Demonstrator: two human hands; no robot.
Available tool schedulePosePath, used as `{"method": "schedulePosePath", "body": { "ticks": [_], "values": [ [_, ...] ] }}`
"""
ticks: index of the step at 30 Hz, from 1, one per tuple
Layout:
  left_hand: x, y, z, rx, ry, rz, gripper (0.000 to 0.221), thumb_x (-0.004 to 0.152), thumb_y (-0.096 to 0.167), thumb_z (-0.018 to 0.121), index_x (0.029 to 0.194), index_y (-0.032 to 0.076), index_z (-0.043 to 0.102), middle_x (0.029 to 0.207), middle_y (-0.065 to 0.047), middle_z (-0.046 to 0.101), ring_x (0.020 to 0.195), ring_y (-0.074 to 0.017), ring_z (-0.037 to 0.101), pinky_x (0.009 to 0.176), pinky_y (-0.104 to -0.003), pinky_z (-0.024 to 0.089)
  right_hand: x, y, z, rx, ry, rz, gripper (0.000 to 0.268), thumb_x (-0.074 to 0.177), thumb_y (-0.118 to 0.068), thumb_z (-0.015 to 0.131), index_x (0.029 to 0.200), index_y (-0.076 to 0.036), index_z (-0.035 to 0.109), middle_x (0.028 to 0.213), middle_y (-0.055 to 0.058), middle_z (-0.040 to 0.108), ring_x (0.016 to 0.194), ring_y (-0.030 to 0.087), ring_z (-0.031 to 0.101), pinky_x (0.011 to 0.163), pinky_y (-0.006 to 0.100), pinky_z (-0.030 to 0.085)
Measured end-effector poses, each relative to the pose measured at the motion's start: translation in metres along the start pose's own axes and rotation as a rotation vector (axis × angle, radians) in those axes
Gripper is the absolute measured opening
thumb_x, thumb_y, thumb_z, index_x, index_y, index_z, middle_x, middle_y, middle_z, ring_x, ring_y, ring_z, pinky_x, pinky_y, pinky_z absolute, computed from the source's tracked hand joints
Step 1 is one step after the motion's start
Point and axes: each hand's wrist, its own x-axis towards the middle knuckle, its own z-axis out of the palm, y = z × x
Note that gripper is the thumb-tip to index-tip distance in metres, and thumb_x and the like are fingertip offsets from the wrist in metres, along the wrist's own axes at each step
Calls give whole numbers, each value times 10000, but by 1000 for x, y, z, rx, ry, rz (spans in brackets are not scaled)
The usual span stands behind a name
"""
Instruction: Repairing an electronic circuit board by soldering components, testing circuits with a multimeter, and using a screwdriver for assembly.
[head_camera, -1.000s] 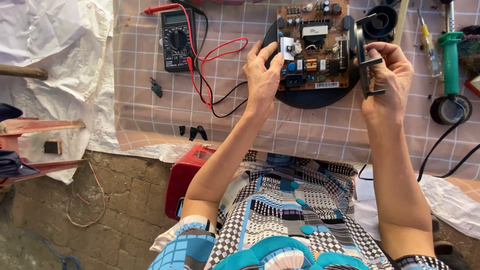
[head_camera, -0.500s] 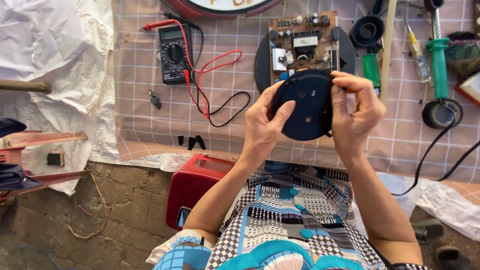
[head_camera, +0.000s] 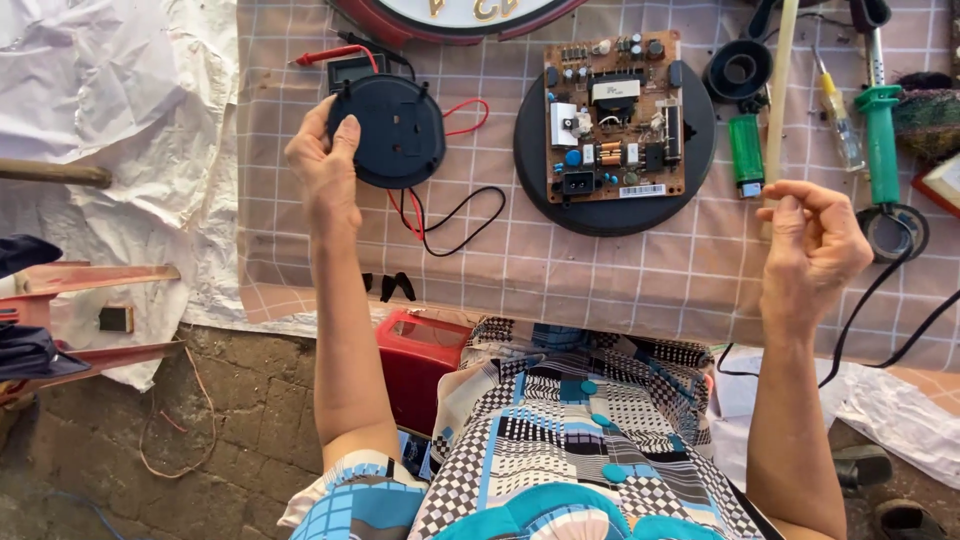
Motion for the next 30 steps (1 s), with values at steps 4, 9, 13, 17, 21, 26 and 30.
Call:
{"method": "schedulePosePath", "body": {
  "ticks": [4, 9, 13, 17, 21, 26, 30],
  "values": [
    [9, -5, -8, 220, -37, -68, 355, 777, 95, 640, 1103, -11, 547, 800, -24, 485, 706, -103, 496, 674, -201, 488, -7, 4, -2, 6, -5, 40, 83, 971, 98, 480, 997, 106, 558, 918, 191, 582, 728, 219, 571, 668, 265, 485],
    [14, -12, -13, 674, 55, 126, 294, 730, 161, 690, 1008, 74, 646, 712, 8, 539, 691, -126, 536, 671, -278, 463, -10, 8, 0, 3, -9, 63, 86, 970, 95, 480, 998, 93, 561, 925, 179, 577, 733, 214, 571, 660, 255, 478],
    [-5, 19, 6, 741, 213, 281, 217, 772, 107, 651, 975, 53, 598, 875, -73, 486, 750, -166, 515, 594, -255, 507, -10, 6, 2, -117, 81, -98, 89, 969, 90, 479, 974, 105, 567, 889, 187, 598, 692, 236, 576, 641, 289, 449],
    [-52, 61, 50, 46, -96, 209, 145, 885, 125, 503, 1013, 93, 565, 1025, -71, 554, 880, -127, 557, 723, -191, 526, -1, -8, 15, -208, 94, -273, 96, 936, 107, 490, 963, 93, 582, 873, 191, 630, 710, 247, 607, 651, 310, 447],
    [-78, 37, 91, -417, -329, -121, 310, 826, 134, 606, 1112, 39, 536, 1079, -70, 566, 990, -130, 539, 890, -197, 438, 11, -15, 36, -188, -30, -206, 155, 913, 64, 512, 1049, 66, 588, 957, 188, 628, 686, 222, 572, 598, 315, 472],
    [-87, 29, 117, -610, -360, -475, 556, 788, 145, 563, 1284, 12, 349, 1325, -190, 379, 1244, -213, 357, 972, -279, 338, 15, -18, 51, -353, -132, -185, 331, 864, -44, 543, 1185, 31, 532, 1017, 147, 629, 801, 227, 501, 626, 306, 500],
    [-84, 37, 119, -632, -331, -510, 607, 752, 178, 595, 1286, 29, 349, 1337, -204, 358, 1256, -241, 339, 993, -320, 308, 13, -16, 53, -362, -130, -206, 297, 858, -55, 539, 1143, 18, 578, 1015, 139, 645, 816, 241, 529, 709, 335, 443]
  ]
}}
